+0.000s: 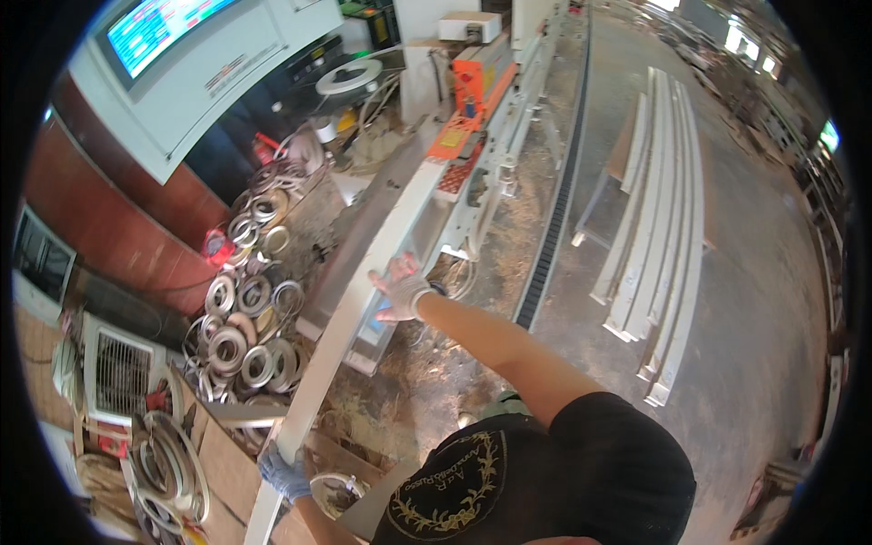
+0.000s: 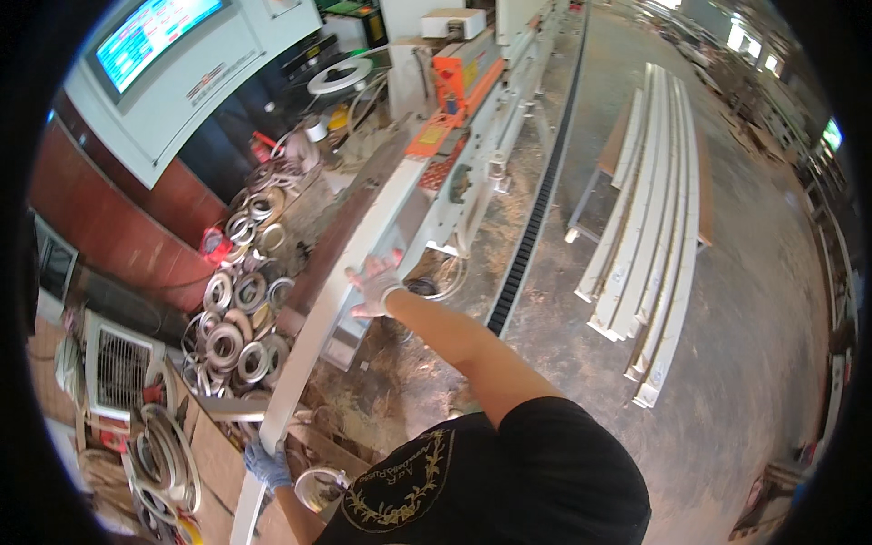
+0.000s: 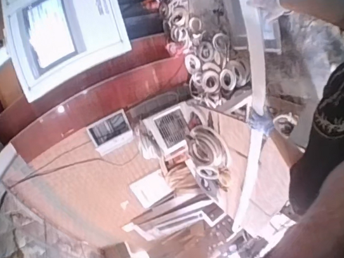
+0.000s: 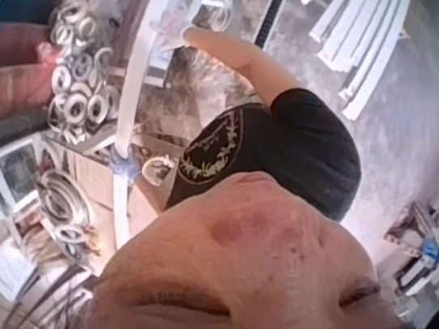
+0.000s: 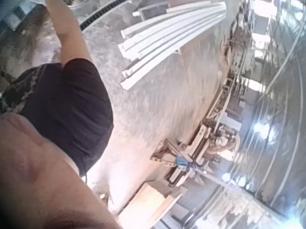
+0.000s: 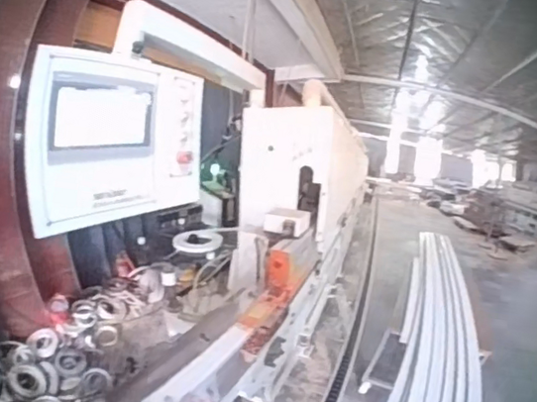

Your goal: The person repeatedly picks up long white wooden planks from a pile and feeds them into a processing machine. The person then retrieves the processed planks and places them back onto the pile. This cycle is repeated multiple times throughout the video.

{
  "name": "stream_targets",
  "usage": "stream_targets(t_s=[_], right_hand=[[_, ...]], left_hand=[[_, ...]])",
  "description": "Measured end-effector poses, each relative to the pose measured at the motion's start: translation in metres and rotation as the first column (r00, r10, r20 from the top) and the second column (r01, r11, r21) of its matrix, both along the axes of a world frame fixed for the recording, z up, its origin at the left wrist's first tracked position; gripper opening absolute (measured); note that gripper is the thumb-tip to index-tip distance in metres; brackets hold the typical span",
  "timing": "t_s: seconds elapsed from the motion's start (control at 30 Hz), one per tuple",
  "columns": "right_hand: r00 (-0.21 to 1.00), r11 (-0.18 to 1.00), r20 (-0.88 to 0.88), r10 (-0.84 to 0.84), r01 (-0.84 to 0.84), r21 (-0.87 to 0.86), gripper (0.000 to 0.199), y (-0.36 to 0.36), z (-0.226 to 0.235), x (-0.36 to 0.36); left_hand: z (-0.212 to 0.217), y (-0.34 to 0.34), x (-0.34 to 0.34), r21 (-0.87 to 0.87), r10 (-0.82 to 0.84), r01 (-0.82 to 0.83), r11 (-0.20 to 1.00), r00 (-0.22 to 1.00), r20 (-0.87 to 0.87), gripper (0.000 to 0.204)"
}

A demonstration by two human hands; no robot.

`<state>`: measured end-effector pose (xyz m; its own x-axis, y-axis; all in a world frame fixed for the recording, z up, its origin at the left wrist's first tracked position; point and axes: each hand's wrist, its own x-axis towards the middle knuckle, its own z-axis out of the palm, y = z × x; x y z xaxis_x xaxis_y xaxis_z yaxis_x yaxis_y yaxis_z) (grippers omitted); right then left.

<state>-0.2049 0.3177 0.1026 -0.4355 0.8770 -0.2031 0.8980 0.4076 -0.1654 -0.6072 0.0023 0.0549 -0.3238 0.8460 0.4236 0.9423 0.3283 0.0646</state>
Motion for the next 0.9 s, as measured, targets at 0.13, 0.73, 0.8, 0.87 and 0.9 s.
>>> stream_targets(t_s=[0.13,0.73,0.8,0.87,0.9], right_hand=[[1.0,1.0,-0.026,-0.015,0.015,0.021,0.096,0.0,-0.001,0.002],[0.996,0.999,-0.079,0.038,-0.037,0.02,0.098,0.02,-0.005,0.018],[0.996,1.0,-0.088,0.025,-0.025,0.005,0.1,0.029,-0.004,0.028],[0.993,1.0,-0.118,-0.005,0.003,-0.015,0.101,0.041,-0.004,0.04],[0.991,1.0,-0.133,-0.019,0.015,-0.026,0.101,0.048,-0.004,0.046]], left_hand=[[0.017,0.006,0.021,-0.086,0.104,-0.097,0.992,0.991,0.083,0.074],[0.005,0.02,0.023,0.017,0.029,-0.031,0.999,0.996,0.083,0.068],[0.006,0.03,0.034,-0.006,0.037,-0.037,0.999,0.998,0.057,0.069],[0.01,0.044,0.051,0.022,0.017,-0.018,1.0,0.997,0.075,0.066],[0.01,0.053,0.058,0.025,0.014,-0.016,1.0,0.997,0.078,0.066]])
